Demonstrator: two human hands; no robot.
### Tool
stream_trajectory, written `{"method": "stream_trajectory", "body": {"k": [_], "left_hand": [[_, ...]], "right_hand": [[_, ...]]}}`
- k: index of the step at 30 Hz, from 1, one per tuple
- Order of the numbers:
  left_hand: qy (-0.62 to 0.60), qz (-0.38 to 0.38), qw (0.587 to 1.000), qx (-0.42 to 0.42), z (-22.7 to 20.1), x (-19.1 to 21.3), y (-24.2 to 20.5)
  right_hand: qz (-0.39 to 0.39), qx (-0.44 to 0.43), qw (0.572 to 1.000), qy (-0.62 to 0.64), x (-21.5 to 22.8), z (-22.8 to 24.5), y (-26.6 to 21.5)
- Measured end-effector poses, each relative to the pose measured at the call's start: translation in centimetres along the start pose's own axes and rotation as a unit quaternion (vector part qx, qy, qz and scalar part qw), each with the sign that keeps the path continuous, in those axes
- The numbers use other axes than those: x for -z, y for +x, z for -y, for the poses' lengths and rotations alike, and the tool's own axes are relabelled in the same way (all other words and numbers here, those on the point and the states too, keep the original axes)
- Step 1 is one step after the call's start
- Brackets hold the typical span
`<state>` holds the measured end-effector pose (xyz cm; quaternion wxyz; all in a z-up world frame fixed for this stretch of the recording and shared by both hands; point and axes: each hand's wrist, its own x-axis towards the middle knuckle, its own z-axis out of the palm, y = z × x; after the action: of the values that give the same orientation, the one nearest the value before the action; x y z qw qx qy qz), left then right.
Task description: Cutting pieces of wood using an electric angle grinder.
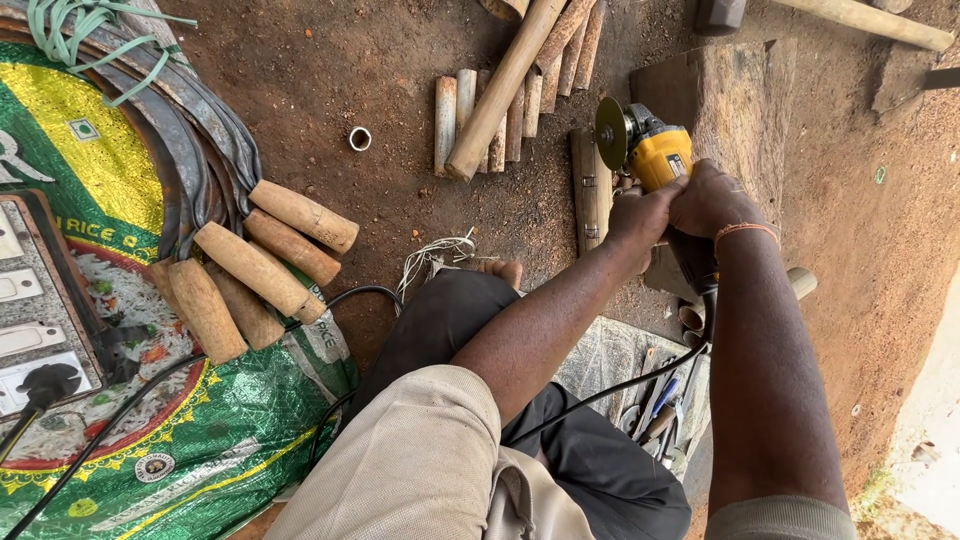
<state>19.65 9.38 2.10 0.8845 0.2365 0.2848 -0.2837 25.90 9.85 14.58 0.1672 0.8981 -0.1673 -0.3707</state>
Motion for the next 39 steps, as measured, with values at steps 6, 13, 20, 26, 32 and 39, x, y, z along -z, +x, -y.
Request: {"method": "stream_trajectory", "body": {"k": [6, 13, 20, 26, 32, 39], "left_hand": [[-0.028, 0.024, 0.999, 0.006, 0.2, 0.1, 0.1], [-0.010, 0.017, 1.000, 0.006, 0.6, 0.2, 0.5], [-0.010, 0.023, 1.000, -0.007, -0.1, 0.4, 0.5], [-0.006, 0.025, 1.000, 0.005, -0.1, 0.4, 0.5], [-0.002, 0.019, 1.000, 0.007, 0.5, 0.4, 0.8], [0.006, -0.004, 1.000, 0.021, 0.3, 0.3, 0.6]], "right_hand": [[0.005, -0.011, 1.000, -0.001, -0.2, -0.3, 0.0], [0.009, -0.021, 1.000, 0.014, 0.0, 0.1, -0.4], [-0.001, -0.003, 1.000, 0.002, -0.5, -0.4, 1.2], [0.000, -0.005, 1.000, 0.000, -0.5, -0.6, 1.2], [0.006, -0.011, 1.000, 0.003, -0.7, -0.6, 1.2], [0.011, -0.021, 1.000, 0.015, -0.8, -0.6, 0.7]]}}
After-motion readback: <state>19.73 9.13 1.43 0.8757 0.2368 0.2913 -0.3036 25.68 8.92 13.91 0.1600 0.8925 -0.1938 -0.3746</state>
